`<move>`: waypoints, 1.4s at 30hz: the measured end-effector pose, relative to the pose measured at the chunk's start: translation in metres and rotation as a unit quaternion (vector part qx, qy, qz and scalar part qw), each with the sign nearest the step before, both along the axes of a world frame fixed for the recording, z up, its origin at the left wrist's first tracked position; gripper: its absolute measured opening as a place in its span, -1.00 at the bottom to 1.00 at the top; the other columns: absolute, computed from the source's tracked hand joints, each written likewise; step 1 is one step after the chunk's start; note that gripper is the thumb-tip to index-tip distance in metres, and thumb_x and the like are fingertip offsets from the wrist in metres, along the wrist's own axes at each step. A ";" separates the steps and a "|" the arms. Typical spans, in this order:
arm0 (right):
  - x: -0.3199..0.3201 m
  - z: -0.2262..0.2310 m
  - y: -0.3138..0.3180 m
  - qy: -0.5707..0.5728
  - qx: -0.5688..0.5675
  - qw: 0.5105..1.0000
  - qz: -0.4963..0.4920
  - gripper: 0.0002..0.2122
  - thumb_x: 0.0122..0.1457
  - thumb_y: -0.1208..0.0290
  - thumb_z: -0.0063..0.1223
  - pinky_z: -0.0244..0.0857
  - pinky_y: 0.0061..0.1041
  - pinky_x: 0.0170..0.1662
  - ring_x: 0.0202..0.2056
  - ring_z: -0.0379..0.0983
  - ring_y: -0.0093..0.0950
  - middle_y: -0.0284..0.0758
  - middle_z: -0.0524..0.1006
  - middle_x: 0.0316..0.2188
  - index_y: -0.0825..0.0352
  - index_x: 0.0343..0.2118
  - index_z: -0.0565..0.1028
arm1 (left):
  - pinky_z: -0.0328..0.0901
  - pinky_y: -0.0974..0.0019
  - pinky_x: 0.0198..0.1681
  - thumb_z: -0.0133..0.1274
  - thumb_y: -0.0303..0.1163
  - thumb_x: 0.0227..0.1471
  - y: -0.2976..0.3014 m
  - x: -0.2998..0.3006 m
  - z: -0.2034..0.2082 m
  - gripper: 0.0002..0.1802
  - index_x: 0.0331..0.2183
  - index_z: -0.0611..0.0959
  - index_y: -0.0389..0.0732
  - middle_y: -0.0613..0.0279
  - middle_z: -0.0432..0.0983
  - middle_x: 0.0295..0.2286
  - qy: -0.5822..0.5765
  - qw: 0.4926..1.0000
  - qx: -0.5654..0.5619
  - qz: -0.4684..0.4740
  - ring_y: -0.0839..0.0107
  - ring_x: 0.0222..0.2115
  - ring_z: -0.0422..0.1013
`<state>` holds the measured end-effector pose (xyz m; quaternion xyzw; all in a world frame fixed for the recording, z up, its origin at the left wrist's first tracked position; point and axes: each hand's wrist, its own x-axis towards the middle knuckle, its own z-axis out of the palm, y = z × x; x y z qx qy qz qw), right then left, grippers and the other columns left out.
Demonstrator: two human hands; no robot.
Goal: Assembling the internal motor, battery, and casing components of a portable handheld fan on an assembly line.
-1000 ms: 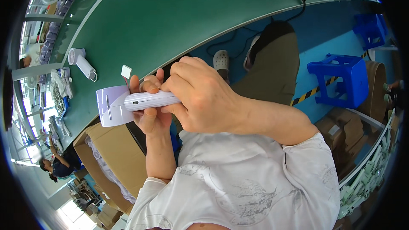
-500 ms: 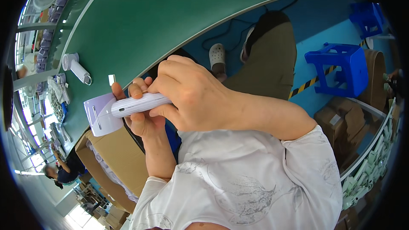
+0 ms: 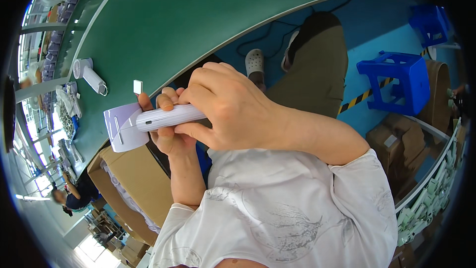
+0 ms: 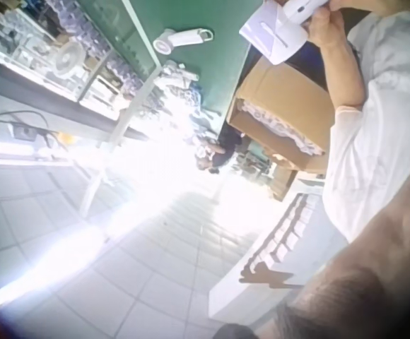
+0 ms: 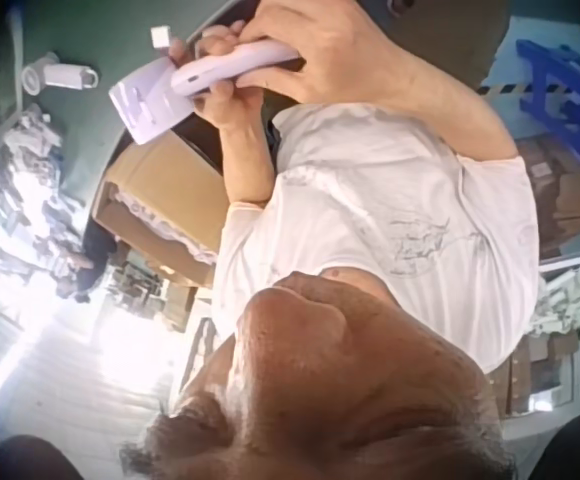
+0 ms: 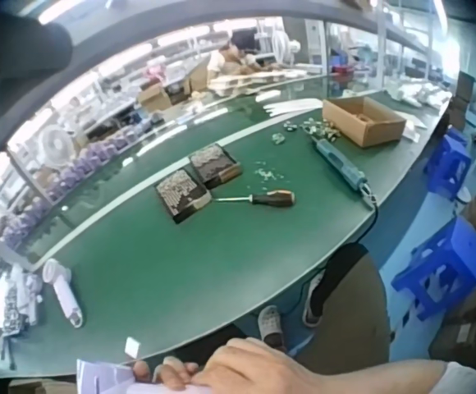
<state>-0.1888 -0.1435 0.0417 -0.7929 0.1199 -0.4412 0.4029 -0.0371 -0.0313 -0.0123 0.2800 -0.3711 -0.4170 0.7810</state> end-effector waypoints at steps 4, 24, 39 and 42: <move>-0.001 0.002 0.002 0.019 -0.004 1.000 0.003 -0.61 -0.16 0.43 0.55 0.38 -0.38 -0.33 -0.39 0.47 -0.27 -0.22 0.55 -0.35 0.41 -0.27 0.59 | 0.24 0.18 0.21 0.41 -0.26 0.07 0.001 -0.002 -0.004 -0.21 0.29 0.46 0.11 0.34 0.61 -0.10 0.001 1.000 -0.008 -0.008 0.34 -0.02 0.32; 0.000 0.015 0.000 0.051 -0.089 0.993 0.057 -0.55 -0.20 0.58 0.42 0.39 -0.38 -0.26 -0.33 0.45 -0.31 -0.27 0.50 -0.32 0.49 -0.14 0.60 | 0.37 0.20 0.14 0.49 -0.27 -0.05 -0.001 0.006 -0.021 -0.18 0.24 0.54 0.32 0.06 0.30 0.17 -0.002 0.995 -0.039 -0.089 0.19 0.09 0.37; 0.002 0.008 0.002 0.042 -0.083 0.994 0.050 -0.58 -0.23 0.64 0.34 0.40 -0.39 -0.30 -0.36 0.47 -0.30 -0.23 0.55 -0.35 0.55 -0.19 0.62 | 0.35 0.31 0.09 0.50 -0.14 -0.05 0.004 0.004 -0.027 -0.14 0.27 0.50 0.38 0.10 0.25 0.20 -0.021 0.996 -0.004 -0.082 0.30 0.08 0.37; 0.003 0.011 0.004 0.033 -0.092 0.995 0.034 -0.59 -0.25 0.66 0.26 0.40 -0.38 -0.33 -0.38 0.47 -0.28 -0.19 0.55 -0.36 0.59 -0.21 0.61 | 0.34 0.28 0.13 0.52 -0.11 -0.08 0.004 0.002 -0.022 -0.12 0.26 0.50 0.38 0.15 0.27 0.17 -0.009 0.996 0.018 -0.090 0.30 0.08 0.38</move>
